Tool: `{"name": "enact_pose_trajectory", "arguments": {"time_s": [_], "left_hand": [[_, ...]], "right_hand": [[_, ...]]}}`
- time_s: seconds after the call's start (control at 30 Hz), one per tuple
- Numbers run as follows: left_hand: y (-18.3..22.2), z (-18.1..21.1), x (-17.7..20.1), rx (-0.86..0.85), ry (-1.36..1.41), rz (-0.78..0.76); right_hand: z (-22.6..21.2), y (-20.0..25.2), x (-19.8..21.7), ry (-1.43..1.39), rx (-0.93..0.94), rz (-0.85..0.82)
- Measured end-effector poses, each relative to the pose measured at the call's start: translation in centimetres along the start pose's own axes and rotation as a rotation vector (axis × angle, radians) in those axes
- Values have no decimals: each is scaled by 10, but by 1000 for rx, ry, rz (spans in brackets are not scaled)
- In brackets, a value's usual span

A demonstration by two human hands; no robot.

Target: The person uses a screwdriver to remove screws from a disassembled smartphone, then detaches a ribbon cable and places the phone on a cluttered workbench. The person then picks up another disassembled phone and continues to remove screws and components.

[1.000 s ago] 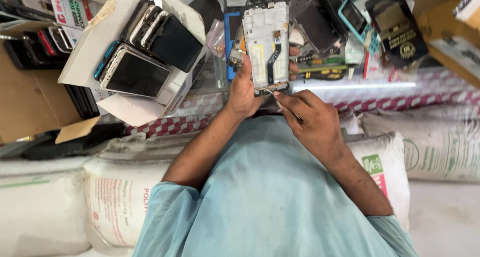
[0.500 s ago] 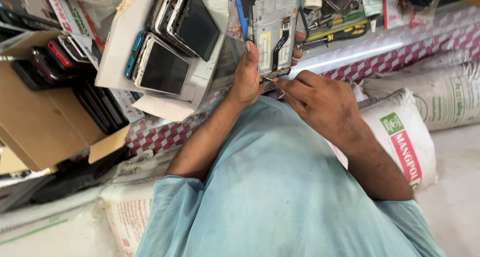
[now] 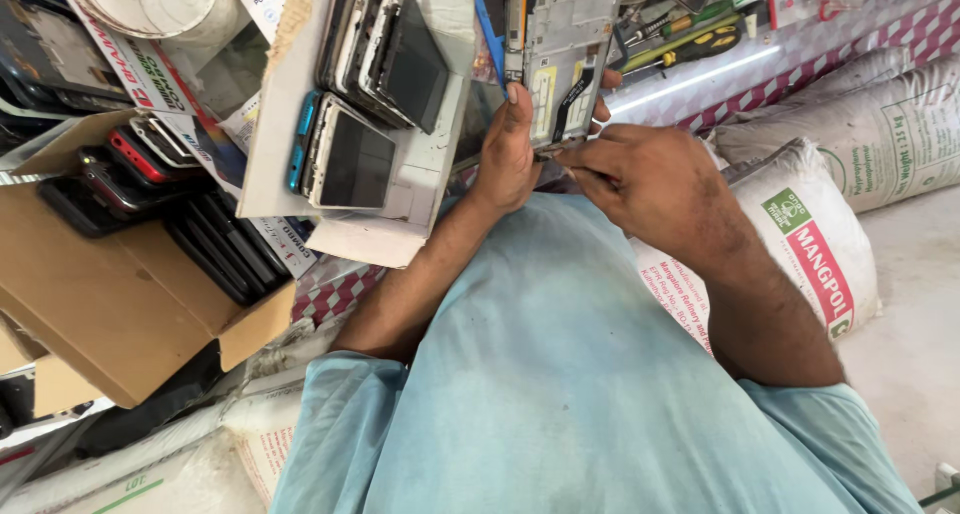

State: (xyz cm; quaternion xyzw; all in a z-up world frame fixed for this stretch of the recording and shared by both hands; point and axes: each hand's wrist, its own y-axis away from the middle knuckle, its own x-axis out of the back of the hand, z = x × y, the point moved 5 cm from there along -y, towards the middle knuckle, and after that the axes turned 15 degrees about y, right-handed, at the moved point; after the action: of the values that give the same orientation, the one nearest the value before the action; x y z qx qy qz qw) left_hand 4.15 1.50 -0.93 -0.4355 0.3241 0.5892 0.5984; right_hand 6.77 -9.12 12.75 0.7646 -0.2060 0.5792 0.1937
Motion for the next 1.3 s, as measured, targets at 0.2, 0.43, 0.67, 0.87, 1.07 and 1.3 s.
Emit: {"name": "enact_pose_trajectory", "arguments": {"time_s": [0.2,0.43,0.67,0.87,1.07,1.3], "left_hand": [[3,-8,11,24,51,66],[0,-17,14,23,116,79],[-9,-22,7,7,66,80],[-9,-31,13,27,-5,89],[-5,-31,16,45,12,111],[-4,-26,24,7,40,167]], "right_hand": [[14,13,-39,-276,-124,73],[45,29,-85,-619,-256,67],[50,28,-68,-537,-218,74],[41,21,-35,-134,-110,27],[47,2,-24,-142,33,-27],[55,-14,-43,-337,36,-146]]}}
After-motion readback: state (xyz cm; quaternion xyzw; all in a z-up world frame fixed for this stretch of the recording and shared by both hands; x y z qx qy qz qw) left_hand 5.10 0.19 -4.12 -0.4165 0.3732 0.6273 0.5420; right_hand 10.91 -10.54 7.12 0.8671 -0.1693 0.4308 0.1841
